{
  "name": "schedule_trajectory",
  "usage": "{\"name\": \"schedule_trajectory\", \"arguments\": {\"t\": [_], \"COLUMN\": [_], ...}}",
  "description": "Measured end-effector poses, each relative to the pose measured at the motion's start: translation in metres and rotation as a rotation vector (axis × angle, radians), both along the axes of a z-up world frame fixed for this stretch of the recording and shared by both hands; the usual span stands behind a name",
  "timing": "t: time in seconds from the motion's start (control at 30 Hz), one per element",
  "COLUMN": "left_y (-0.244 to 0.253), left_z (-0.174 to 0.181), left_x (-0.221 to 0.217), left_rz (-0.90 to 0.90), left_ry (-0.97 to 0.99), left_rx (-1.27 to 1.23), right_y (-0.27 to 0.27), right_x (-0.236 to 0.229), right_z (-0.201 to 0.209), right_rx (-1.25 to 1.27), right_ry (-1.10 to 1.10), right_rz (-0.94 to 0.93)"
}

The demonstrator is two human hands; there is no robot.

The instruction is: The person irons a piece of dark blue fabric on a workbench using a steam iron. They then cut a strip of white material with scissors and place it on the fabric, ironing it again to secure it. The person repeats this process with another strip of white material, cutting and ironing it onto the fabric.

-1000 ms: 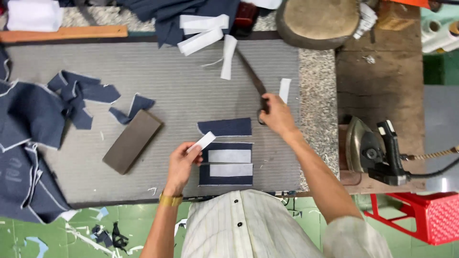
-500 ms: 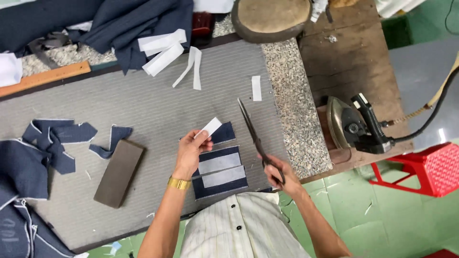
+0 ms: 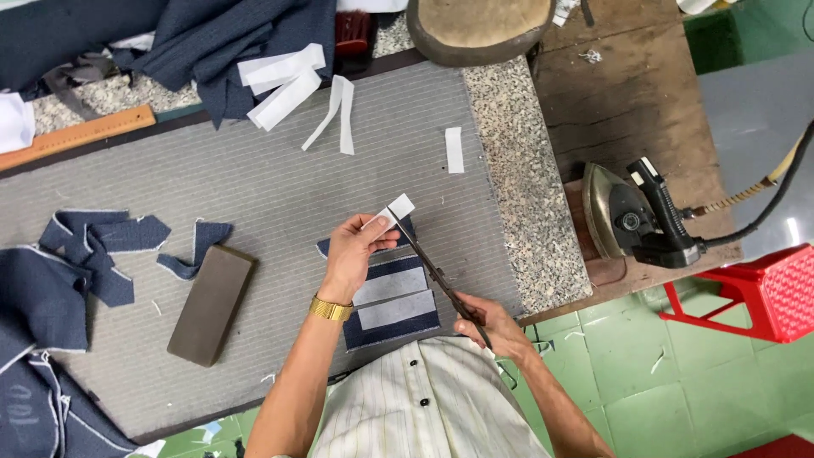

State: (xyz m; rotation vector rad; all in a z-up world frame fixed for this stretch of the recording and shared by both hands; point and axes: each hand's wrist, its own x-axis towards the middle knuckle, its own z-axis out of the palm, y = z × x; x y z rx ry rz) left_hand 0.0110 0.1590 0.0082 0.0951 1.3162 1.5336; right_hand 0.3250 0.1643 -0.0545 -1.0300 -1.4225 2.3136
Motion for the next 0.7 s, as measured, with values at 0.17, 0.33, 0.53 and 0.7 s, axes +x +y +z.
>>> {"name": "schedule_trajectory", "arguments": {"t": [0.17,0.33,0.53,0.7], "left_y": [0.0,0.008,0.019,0.02], "left_z": [0.008,0.01,0.001,-0.006], "left_x": [-0.008,-0.013,-0.013,-0.018], "left_rz": [0.053,0.061,0.049,0.025], "left_ry": [-0.001,0.009,0.005,0.035], "left_rx": [0.004,0.005,0.005,-0.01], "right_y": [0.016,0.034,0.044,0.037], "right_x": [0.002,-0.016,-0.019,-0.025], "right_z": [-0.032,0.003,0.013,0.011], "right_rx": [0.086,0.169,0.212,0.393], "right_ry": [-0.081,-0.113,-0.134,-0.208], "right_rz": [0.051,0.078,0.086,0.049]}}
